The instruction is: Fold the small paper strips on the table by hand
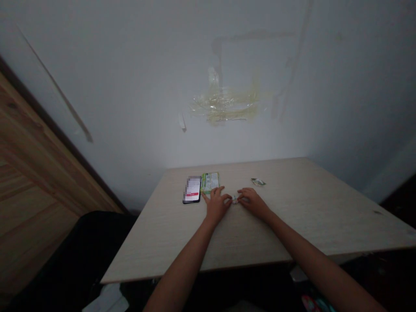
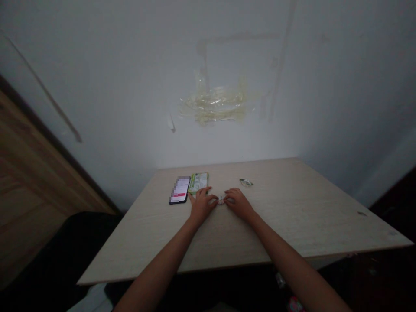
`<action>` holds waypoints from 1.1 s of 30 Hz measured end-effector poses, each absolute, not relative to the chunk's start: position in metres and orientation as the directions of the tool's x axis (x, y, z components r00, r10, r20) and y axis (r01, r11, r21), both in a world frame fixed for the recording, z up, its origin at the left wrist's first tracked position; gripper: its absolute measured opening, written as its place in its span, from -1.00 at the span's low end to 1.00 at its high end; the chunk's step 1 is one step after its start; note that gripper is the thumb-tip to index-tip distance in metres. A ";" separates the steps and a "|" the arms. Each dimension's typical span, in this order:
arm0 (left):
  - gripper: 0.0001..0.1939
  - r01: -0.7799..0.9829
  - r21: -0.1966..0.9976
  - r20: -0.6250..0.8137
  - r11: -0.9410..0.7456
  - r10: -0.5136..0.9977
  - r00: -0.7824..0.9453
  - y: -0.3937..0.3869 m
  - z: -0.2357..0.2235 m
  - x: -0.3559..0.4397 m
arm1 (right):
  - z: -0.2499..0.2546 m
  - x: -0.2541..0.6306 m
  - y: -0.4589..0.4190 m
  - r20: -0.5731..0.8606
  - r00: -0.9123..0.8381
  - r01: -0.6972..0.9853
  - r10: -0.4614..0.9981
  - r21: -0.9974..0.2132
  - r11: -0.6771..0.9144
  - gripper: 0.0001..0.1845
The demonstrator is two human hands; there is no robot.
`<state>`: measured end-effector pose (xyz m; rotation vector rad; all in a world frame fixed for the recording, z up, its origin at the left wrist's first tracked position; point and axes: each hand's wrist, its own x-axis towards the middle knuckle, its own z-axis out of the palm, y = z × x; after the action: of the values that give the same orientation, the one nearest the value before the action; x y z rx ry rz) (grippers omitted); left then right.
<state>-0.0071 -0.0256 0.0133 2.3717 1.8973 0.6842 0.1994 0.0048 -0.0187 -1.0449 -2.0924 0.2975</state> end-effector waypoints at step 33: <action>-0.74 0.926 0.288 0.238 -0.243 0.955 0.177 -0.025 0.015 -0.008 | -0.016 0.192 0.004 0.459 -0.330 0.695 0.825 -0.474 0.541 -0.87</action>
<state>-0.0078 -0.0246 0.0154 2.3490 1.8825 0.5714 0.1923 0.0040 -0.0163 -1.2215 -2.1082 0.2497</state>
